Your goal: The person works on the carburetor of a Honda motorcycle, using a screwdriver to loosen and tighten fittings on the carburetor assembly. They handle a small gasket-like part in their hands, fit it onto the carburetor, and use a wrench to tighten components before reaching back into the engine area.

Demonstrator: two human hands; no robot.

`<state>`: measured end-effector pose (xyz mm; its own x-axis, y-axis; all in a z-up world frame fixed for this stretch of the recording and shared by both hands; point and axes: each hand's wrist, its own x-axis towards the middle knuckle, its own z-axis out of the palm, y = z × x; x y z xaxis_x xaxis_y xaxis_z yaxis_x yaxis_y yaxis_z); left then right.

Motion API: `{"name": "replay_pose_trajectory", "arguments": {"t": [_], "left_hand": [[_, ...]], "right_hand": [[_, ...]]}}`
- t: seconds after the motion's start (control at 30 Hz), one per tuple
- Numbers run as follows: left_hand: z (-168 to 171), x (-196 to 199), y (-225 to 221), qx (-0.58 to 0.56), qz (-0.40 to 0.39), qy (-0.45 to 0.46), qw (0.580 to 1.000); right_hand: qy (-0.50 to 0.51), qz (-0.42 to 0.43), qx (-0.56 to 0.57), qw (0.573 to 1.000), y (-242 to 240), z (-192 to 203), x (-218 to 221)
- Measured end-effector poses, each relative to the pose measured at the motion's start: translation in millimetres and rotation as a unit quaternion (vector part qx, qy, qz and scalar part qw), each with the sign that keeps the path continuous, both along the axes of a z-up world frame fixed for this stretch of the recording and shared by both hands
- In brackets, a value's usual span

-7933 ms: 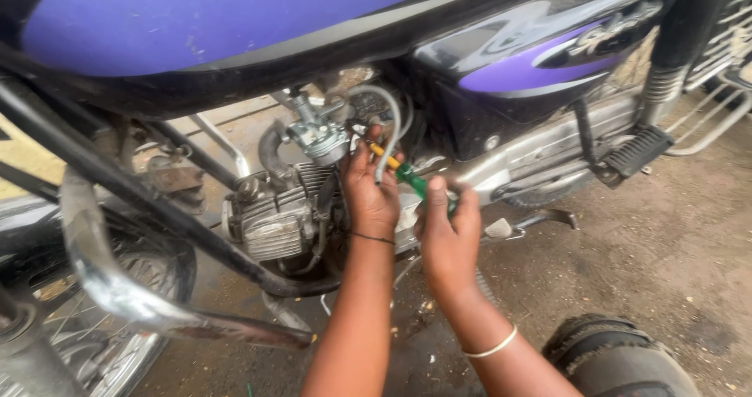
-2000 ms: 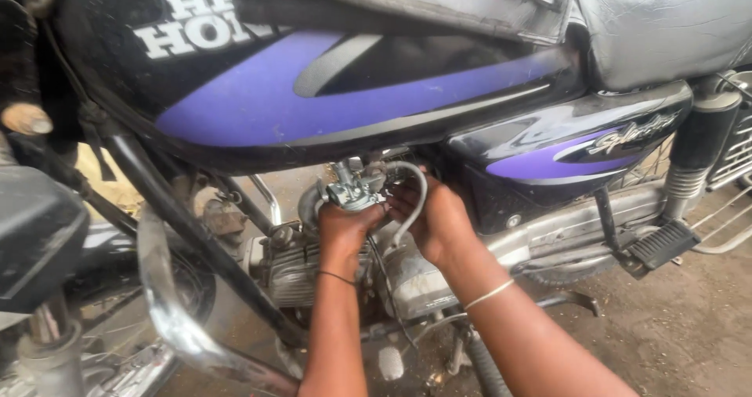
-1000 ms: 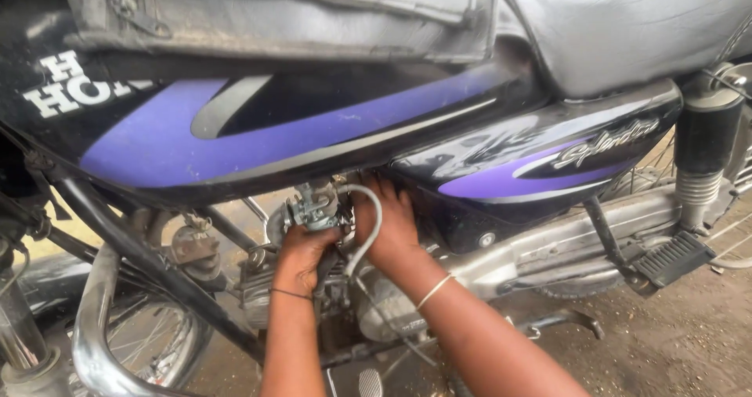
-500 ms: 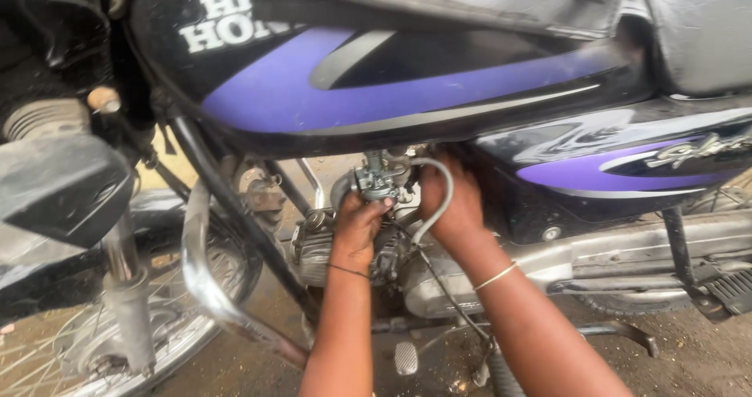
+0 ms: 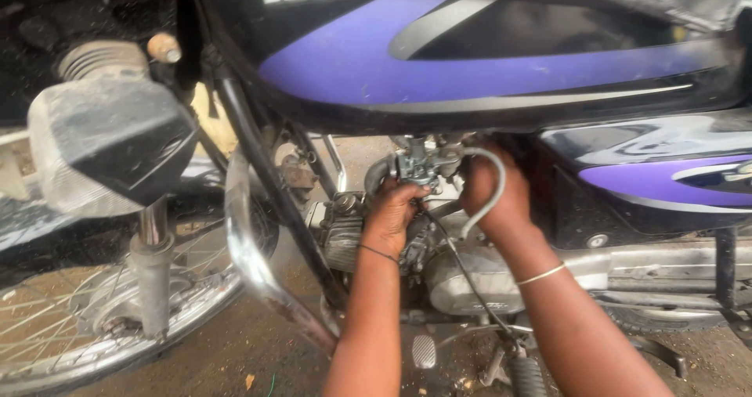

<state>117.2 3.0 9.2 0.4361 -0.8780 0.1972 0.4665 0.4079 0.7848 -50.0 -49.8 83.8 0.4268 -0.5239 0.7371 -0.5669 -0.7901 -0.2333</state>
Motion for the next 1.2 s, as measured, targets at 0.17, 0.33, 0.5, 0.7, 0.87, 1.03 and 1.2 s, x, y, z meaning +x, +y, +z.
{"name": "replay_pose_trajectory", "arguments": {"t": [0.17,0.33,0.5,0.7,0.87,1.03,1.2], "left_hand": [[7.4,-2.5,5.9,0.013,0.006,0.014,1.0],[11.2,-4.7,8.2,0.038,0.011,0.015,0.999],[7.2,-5.7,6.1,0.037,0.022,-0.004,0.999],[7.1,-8.7,9.9,-0.001,0.008,0.051,0.999],[7.7,-15.1,14.1,-0.012,0.044,0.013,0.999],[-5.1,-15.8,9.1,-0.072,0.112,-0.043,0.99],[-5.2,-9.4,3.6,-0.077,0.125,0.044,0.988]], "right_hand": [[0.024,-0.01,0.023,0.999,9.2,4.4,-0.1],[0.0,0.033,-0.095,0.995,-2.3,-20.1,4.0],[-0.082,0.068,-0.144,0.984,22.1,-36.4,11.2],[-0.111,0.082,-0.158,0.978,33.2,-48.2,15.2],[-0.064,0.049,-0.174,0.982,32.6,-49.7,13.8],[-0.02,0.024,-0.107,0.994,26.1,-44.7,8.8],[-0.011,0.019,-0.075,0.997,32.7,-31.3,7.8]]}}
